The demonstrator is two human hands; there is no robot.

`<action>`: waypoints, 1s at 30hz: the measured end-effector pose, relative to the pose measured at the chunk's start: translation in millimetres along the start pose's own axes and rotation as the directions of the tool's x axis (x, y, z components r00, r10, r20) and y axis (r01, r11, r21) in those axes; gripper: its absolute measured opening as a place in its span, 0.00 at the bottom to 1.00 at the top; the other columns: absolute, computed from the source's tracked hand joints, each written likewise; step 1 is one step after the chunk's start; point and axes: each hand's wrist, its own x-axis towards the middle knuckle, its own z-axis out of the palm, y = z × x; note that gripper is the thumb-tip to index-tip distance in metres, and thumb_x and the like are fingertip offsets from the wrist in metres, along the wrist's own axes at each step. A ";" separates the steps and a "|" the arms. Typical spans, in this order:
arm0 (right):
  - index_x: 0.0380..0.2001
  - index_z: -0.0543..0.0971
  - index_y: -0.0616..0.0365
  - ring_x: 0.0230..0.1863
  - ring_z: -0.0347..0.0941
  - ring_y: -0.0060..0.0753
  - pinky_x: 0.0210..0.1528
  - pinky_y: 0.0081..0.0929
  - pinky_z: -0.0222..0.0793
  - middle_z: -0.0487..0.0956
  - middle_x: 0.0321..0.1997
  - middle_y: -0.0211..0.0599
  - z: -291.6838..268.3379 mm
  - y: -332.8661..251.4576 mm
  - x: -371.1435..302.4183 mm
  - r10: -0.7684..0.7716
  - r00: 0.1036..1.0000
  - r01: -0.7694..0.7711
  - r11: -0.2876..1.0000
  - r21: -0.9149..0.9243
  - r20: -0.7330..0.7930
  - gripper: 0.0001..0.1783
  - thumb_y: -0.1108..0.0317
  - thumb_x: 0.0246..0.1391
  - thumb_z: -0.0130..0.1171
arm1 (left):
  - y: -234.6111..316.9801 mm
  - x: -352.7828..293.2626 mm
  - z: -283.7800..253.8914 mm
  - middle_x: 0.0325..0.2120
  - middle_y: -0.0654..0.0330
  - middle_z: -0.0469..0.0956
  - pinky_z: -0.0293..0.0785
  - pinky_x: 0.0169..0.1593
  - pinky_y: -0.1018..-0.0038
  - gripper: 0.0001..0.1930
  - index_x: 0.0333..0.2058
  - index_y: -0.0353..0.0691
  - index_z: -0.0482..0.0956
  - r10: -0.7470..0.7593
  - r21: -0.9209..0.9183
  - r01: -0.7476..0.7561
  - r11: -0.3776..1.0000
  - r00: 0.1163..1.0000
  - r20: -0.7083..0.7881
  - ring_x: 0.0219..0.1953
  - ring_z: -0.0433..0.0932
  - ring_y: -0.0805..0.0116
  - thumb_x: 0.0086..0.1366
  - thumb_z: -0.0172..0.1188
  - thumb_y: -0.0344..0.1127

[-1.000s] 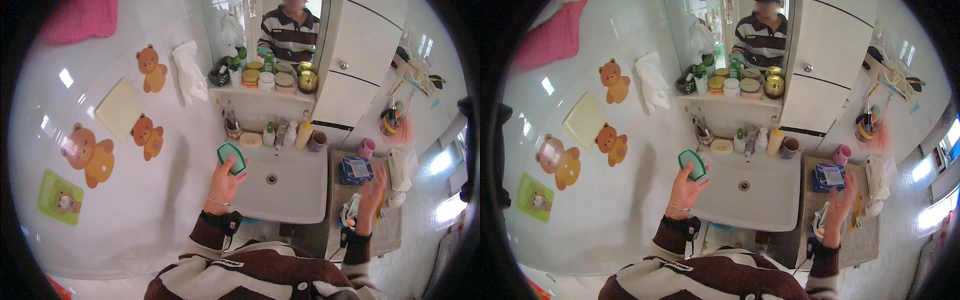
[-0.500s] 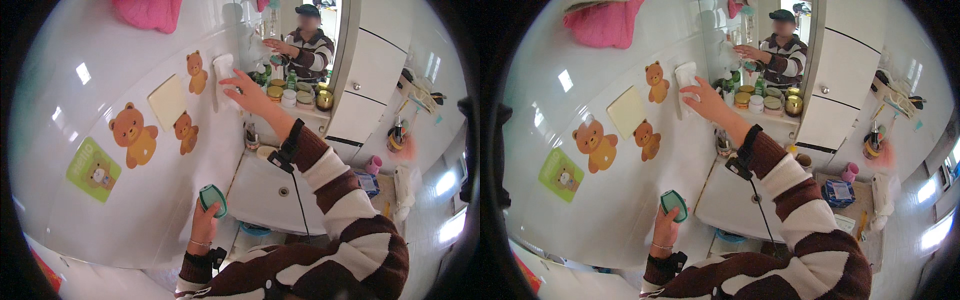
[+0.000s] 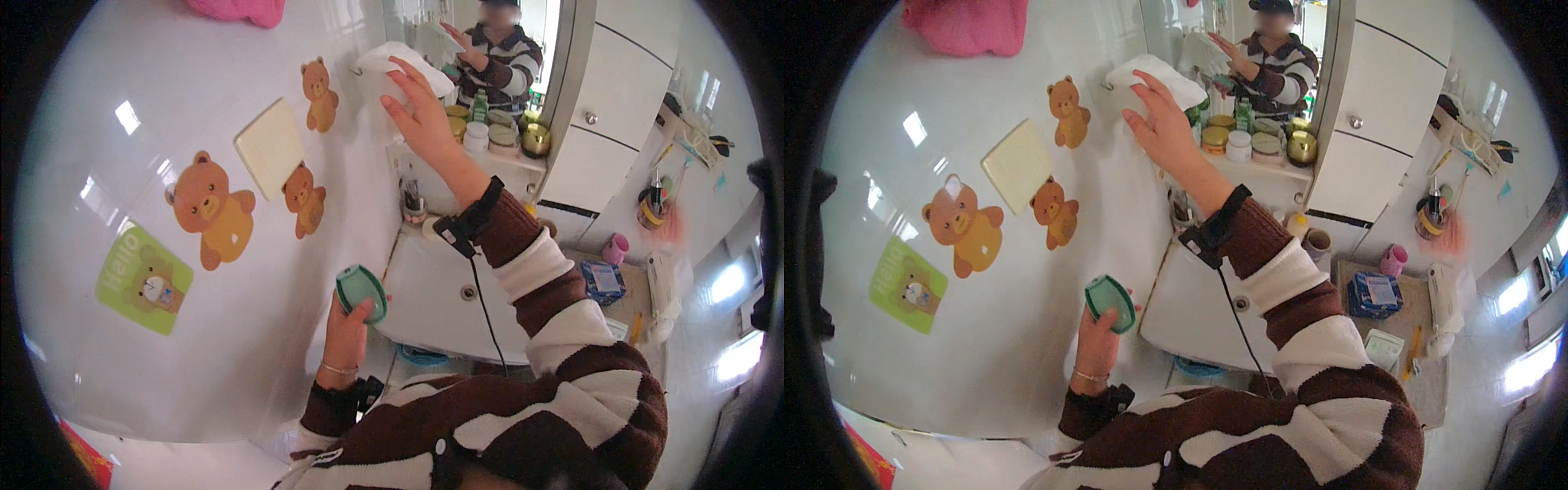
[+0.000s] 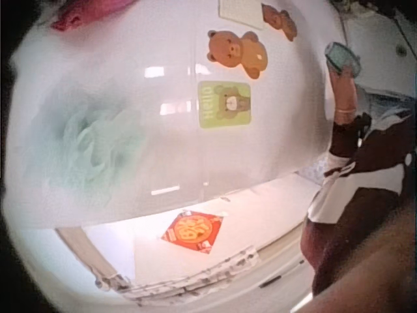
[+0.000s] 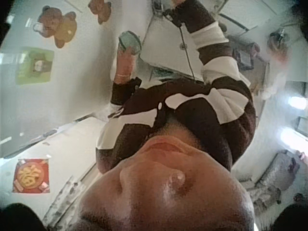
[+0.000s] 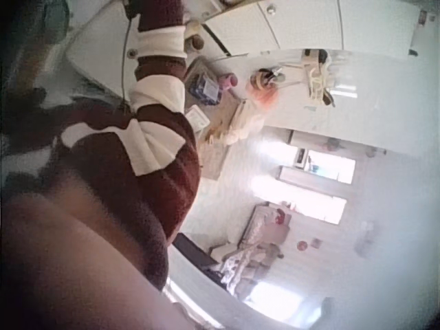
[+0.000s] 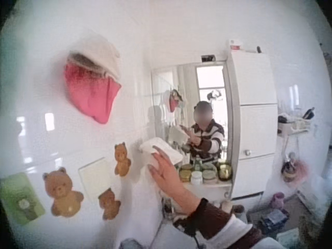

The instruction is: The person rinses a handheld lint remover under a faucet, dries it with a tissue, then uses it to remove lint from a maroon shirt laid on a bed. They work across the front, sleeves, and inside of the shirt.

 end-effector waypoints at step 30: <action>0.75 0.38 0.52 0.77 0.44 0.35 0.75 0.34 0.42 0.47 0.78 0.38 2.5 -147.5 -240.0 0.567 0.710 -0.575 0.122 0.809 0.418 0.43 0.52 0.69 0.48 | -35.1 24.7 19.9 0.62 0.55 0.70 0.66 0.66 0.55 0.36 0.64 0.40 0.64 -0.014 -0.669 0.212 0.713 0.958 0.288 0.63 0.70 0.56 0.64 0.56 0.56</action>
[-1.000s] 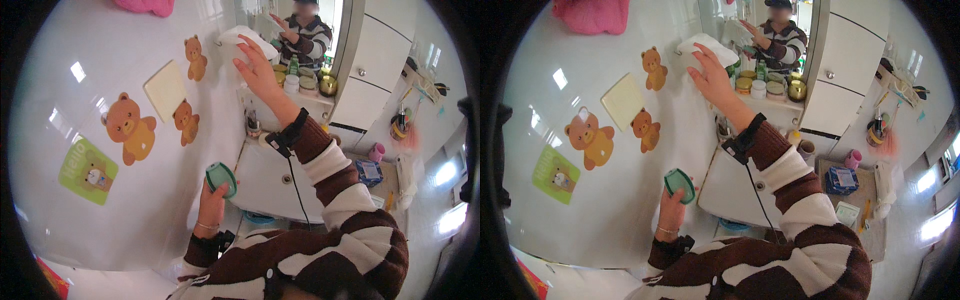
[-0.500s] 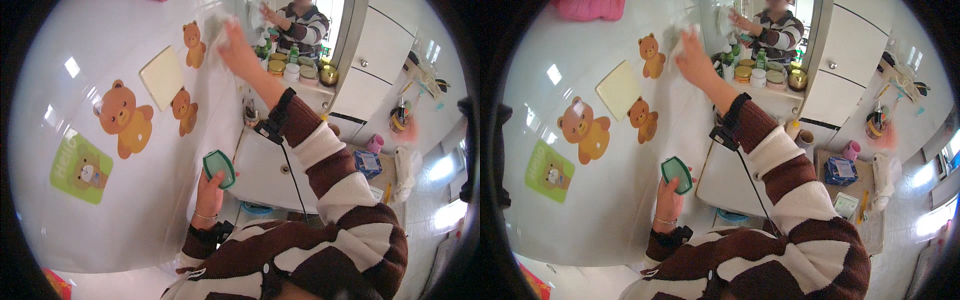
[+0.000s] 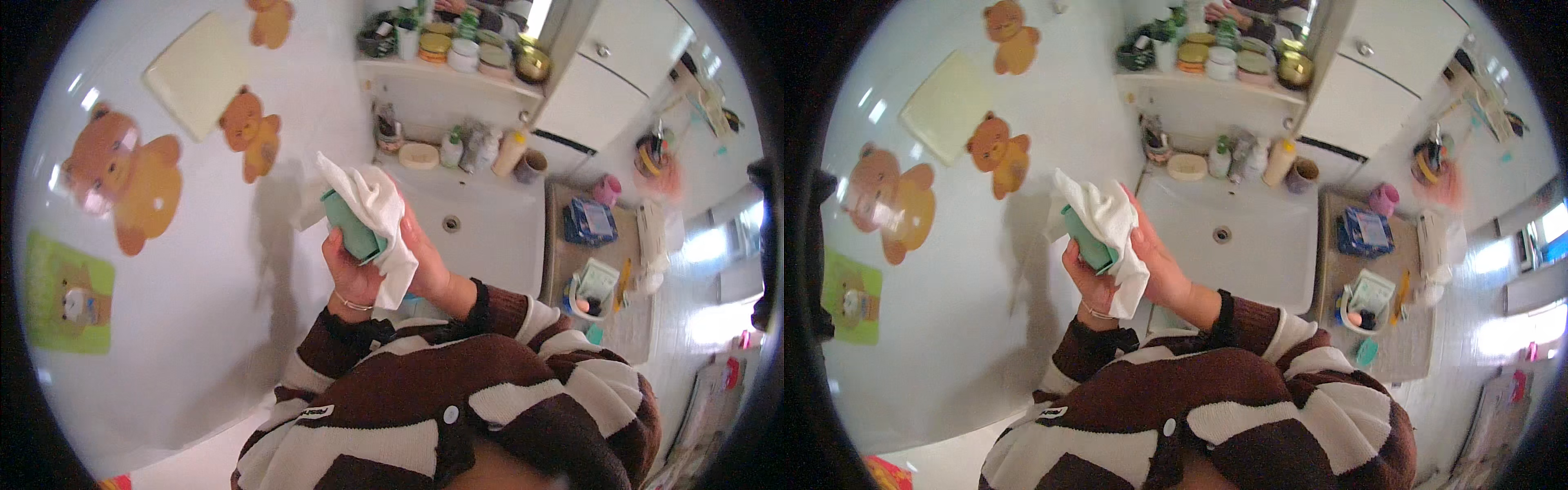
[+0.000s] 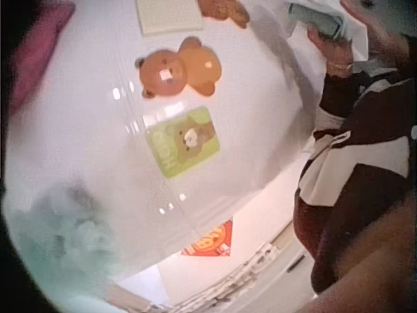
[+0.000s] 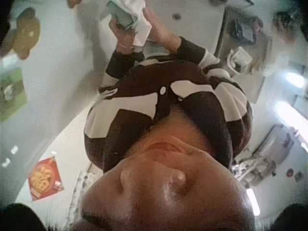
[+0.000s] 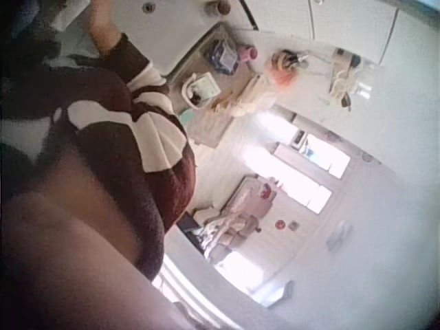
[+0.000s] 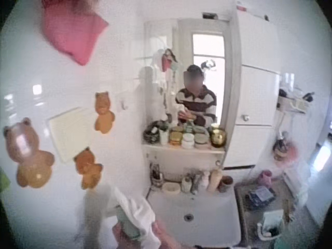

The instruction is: The person rinses a handheld lint remover under a faucet, dries it with a tissue, then uses it to remove lint from a maroon shirt laid on a bed. They work across the front, sleeves, and inside of the shirt.

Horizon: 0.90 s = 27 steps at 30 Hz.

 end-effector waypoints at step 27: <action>0.64 0.64 0.59 0.50 0.74 0.29 0.52 0.32 0.71 0.78 0.49 0.40 -61.1 -19.1 -41.4 0.130 0.928 -0.283 0.855 -0.434 -0.349 0.25 0.62 0.69 0.52 | -68.2 29.9 20.2 0.56 0.61 0.73 0.66 0.62 0.64 0.39 0.59 0.41 0.70 0.111 0.489 -0.032 0.872 0.985 -0.134 0.59 0.71 0.62 0.57 0.54 0.64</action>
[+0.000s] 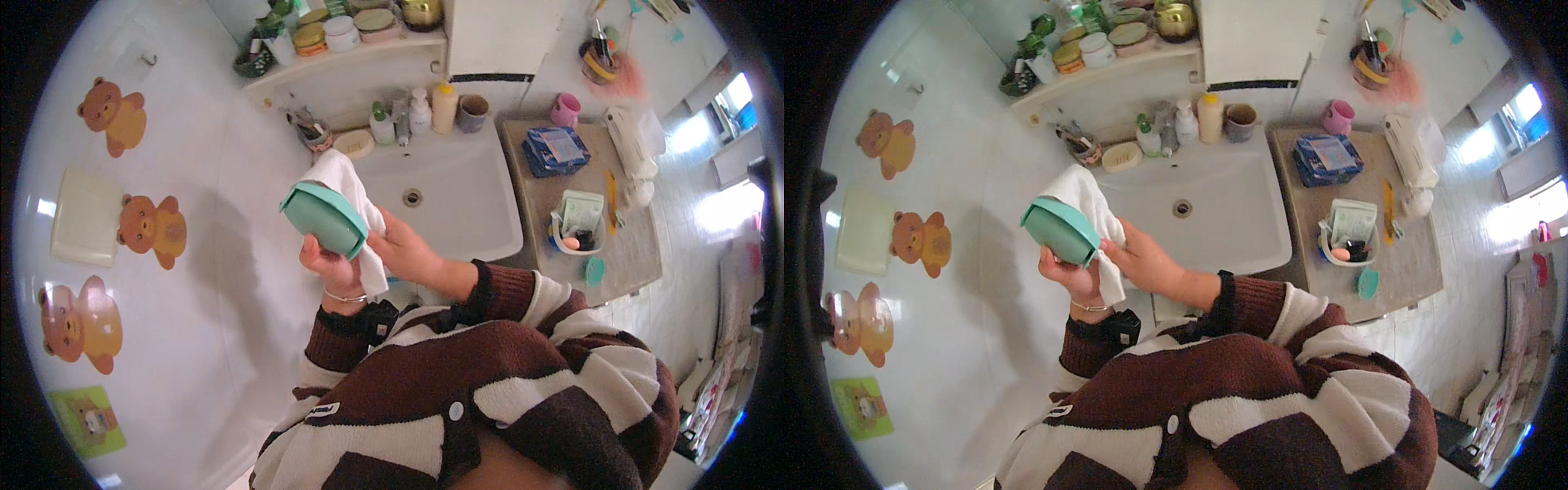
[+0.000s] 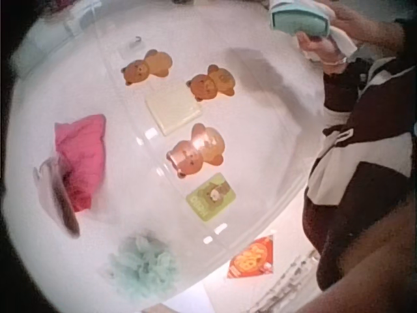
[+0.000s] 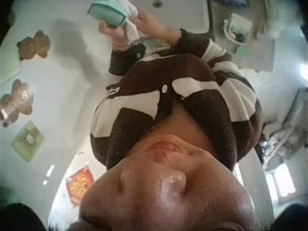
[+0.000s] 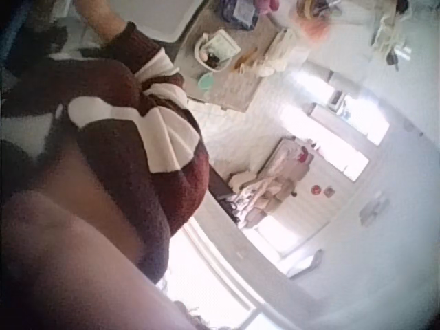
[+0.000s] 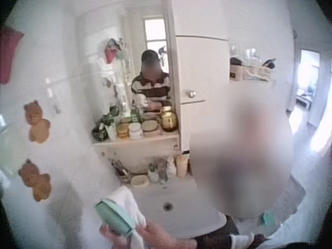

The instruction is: The person rinses a handheld lint remover under a faucet, dries it with a tissue, then uses it to remove lint from a maroon shirt laid on a bed. They work across the front, sleeves, and inside of the shirt.

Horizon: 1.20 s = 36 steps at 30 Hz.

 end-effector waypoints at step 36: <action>0.53 0.71 0.59 0.43 0.79 0.56 0.43 0.49 0.75 0.81 0.39 0.53 81.3 -77.4 269.9 -0.391 0.875 0.462 0.497 -0.735 0.286 0.33 0.45 0.55 0.61 | 97.2 -49.0 -76.8 0.65 0.50 0.64 0.66 0.63 0.57 0.34 0.63 0.34 0.60 0.028 0.462 -0.042 0.886 0.999 0.037 0.67 0.64 0.49 0.60 0.59 0.38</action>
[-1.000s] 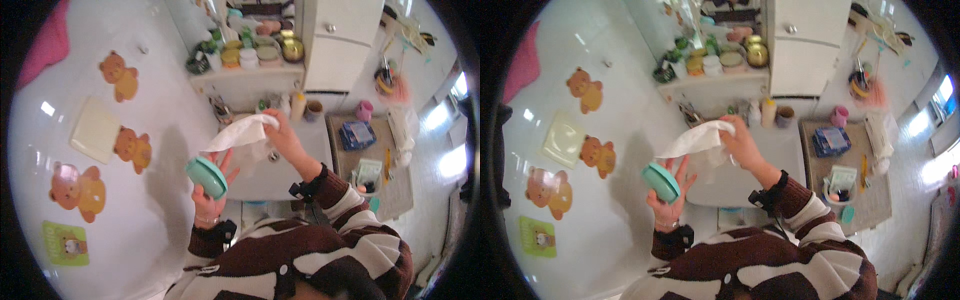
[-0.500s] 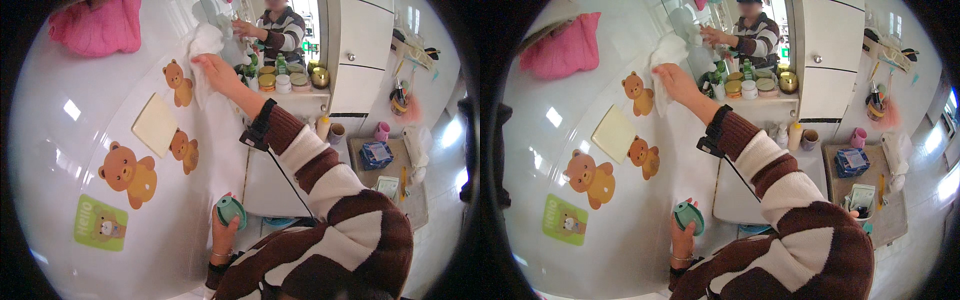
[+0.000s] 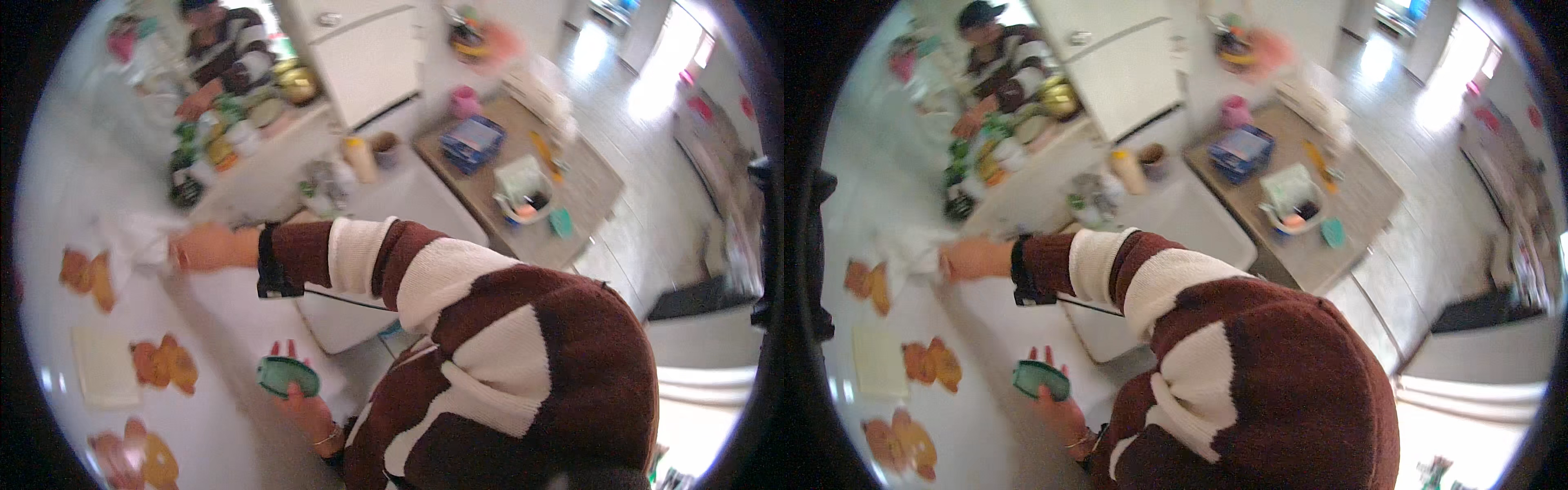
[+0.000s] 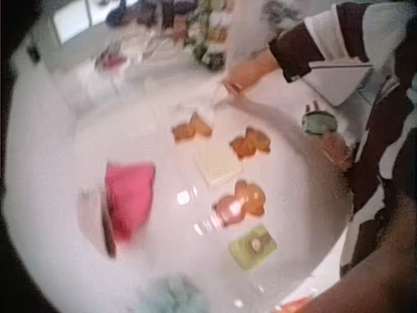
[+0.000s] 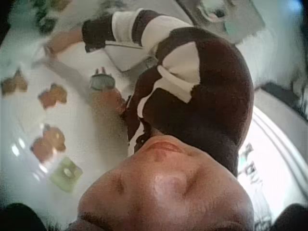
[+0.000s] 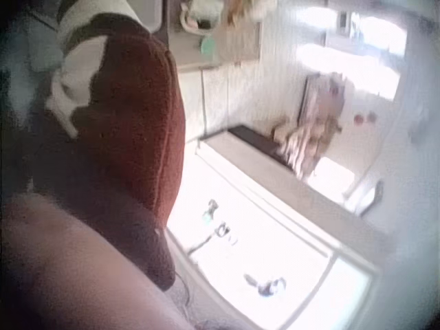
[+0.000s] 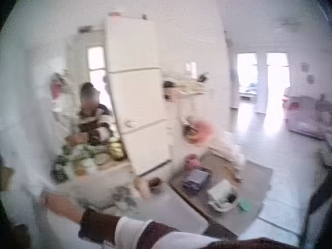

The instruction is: The person rinses a handheld lint remover under a faucet, dries it with a tissue, then uses it to remove lint from a maroon shirt laid on a bed. They work across the front, sleeves, and inside of the shirt.

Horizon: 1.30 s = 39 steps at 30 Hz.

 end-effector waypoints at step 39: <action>0.65 0.59 0.61 0.49 0.77 0.38 0.48 0.35 0.74 0.73 0.58 0.46 -332.1 -312.9 -1084.8 0.573 -0.531 -0.229 0.612 0.757 -0.624 0.31 0.66 0.62 0.56 | -231.4 -303.6 732.3 0.53 0.50 0.74 0.74 0.60 0.55 0.22 0.58 0.33 0.67 -0.528 0.392 0.624 0.676 0.040 0.848 0.55 0.76 0.53 0.70 0.57 0.38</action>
